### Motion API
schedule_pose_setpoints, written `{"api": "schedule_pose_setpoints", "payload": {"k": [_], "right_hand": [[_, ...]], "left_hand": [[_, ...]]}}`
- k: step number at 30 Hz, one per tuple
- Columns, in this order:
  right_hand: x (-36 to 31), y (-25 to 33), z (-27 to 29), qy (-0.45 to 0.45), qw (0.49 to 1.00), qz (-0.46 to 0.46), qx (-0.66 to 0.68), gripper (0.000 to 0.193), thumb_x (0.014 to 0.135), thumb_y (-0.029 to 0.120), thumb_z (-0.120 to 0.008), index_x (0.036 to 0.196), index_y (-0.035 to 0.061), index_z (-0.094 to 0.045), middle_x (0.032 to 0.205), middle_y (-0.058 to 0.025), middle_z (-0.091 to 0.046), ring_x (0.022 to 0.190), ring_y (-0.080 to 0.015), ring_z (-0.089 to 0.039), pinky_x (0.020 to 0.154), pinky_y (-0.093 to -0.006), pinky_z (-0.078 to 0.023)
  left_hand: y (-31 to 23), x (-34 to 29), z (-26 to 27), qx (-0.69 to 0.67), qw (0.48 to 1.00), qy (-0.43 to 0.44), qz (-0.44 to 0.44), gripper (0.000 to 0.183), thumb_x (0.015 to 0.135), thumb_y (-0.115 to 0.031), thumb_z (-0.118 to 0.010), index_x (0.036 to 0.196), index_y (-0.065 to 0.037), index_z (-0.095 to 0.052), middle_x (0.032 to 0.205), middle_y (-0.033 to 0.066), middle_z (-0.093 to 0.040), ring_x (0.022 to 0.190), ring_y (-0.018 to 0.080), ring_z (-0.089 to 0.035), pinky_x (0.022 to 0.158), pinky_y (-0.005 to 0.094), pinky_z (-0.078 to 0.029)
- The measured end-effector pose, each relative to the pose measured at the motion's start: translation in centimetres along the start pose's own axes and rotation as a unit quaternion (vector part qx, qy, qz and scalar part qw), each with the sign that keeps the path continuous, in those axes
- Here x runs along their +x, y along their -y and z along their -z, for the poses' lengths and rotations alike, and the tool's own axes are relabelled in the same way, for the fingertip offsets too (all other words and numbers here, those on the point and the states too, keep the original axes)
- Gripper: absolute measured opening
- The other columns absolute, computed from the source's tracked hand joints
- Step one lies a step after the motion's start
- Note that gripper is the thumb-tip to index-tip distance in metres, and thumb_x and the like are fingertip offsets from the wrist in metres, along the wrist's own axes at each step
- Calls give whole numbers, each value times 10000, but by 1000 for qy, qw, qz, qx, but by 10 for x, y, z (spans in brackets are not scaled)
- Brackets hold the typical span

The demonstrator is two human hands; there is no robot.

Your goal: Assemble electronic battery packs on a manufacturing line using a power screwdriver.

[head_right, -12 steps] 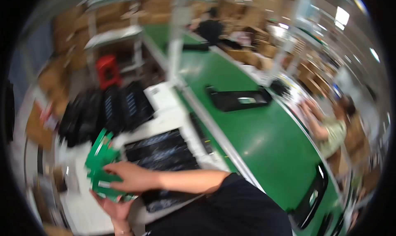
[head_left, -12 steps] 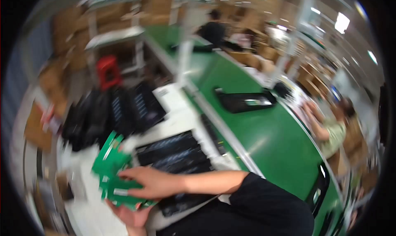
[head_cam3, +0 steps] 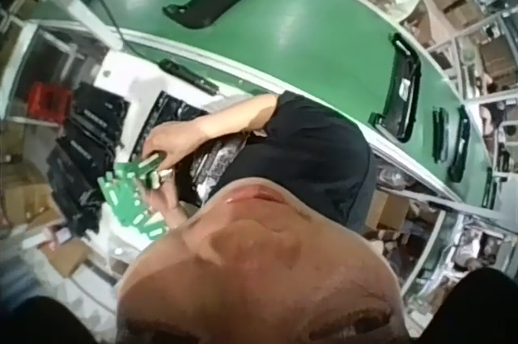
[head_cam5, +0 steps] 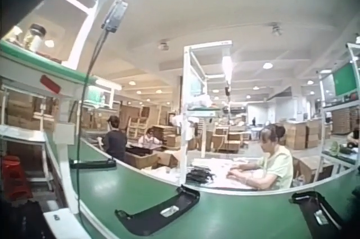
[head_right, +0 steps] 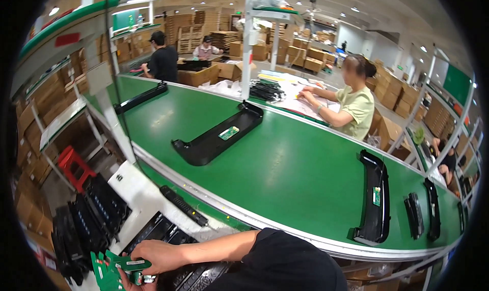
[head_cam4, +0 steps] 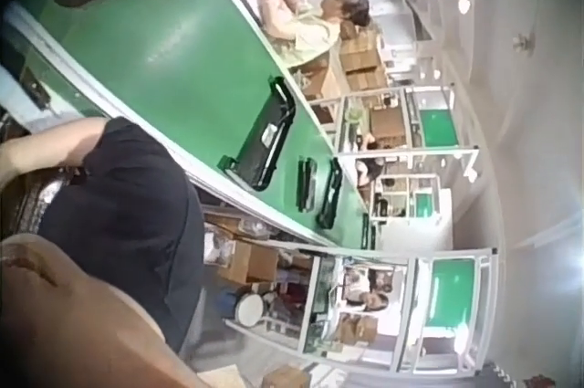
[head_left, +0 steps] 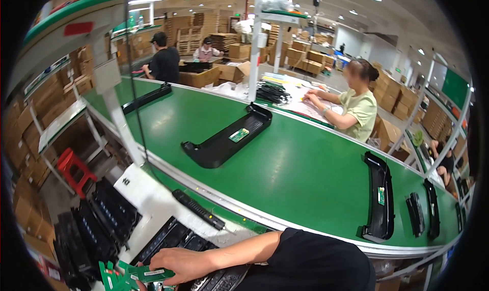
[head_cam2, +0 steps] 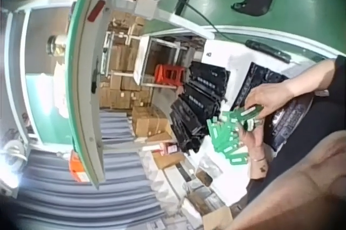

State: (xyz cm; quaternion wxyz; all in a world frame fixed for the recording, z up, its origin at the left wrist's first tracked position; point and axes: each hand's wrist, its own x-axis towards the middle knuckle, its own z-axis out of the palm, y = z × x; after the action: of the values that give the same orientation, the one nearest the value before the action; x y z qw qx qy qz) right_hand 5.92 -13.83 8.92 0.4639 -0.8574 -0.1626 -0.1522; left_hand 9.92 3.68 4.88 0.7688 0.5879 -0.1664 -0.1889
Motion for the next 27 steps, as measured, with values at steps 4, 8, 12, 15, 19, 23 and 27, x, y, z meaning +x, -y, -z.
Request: {"api": "schedule_pose_setpoints", "payload": {"k": [4,8,12,15,19,23,27], "right_hand": [[-5,-13,19,-22,998,-47,23,334,614,132,-655,915,4,-585,826,-177,-591,862,-343,-551,758,-416,-433],[-16,-37,17,-29,999,-16,15,414,642,151,-689,1015,31,-553,1002,-135,-538,1001,-314,-488,875,-385,-386],[-19,-25,40,-20,996,-87,30,421,636,103,-711,1022,27,-559,1079,-122,-519,1008,-300,-489,875,-373,-403],[-16,-42,50,-43,996,-73,6,449,630,105,-739,1039,31,-568,1092,-108,-519,994,-263,-509,756,-326,-479],[3,-50,54,-14,990,-133,-45,445,598,112,-776,1008,61,-610,1071,-91,-565,776,-164,-588,585,-269,-500],[18,-50,47,66,984,-88,-142,422,602,58,-764,1003,57,-632,1084,-94,-558,921,-227,-562,720,-306,-481],[37,-58,13,151,975,-86,-136,402,625,73,-742,1011,75,-629,1135,-93,-532,1014,-268,-513,803,-346,-460]], "left_hand": [[14,32,8,-425,881,129,166,478,919,-286,-430,1294,0,-359,1297,158,-414,1184,284,-384,1023,435,-258],[2,37,-8,-446,866,167,151,579,885,-399,-471,1301,-12,-359,1313,135,-407,1194,297,-375,1027,436,-252],[0,32,-4,-369,913,56,164,628,835,-610,-373,1309,-198,-386,1311,78,-412,1174,327,-395,862,578,-365],[-1,31,7,-400,899,52,170,624,838,-595,-388,1278,-154,-420,1261,135,-439,1158,356,-398,881,574,-348],[-22,25,18,-461,863,-70,193,619,867,-551,-369,1293,-102,-392,1222,197,-448,1209,409,-341,966,571,-275],[-29,9,60,-366,927,-3,79,619,903,-523,-300,1288,-42,-351,1089,191,-522,1086,374,-482,851,528,-429],[-16,-12,100,-400,915,9,58,620,907,-537,-255,1290,-58,-350,1099,196,-516,1064,356,-506,803,506,-471]]}}
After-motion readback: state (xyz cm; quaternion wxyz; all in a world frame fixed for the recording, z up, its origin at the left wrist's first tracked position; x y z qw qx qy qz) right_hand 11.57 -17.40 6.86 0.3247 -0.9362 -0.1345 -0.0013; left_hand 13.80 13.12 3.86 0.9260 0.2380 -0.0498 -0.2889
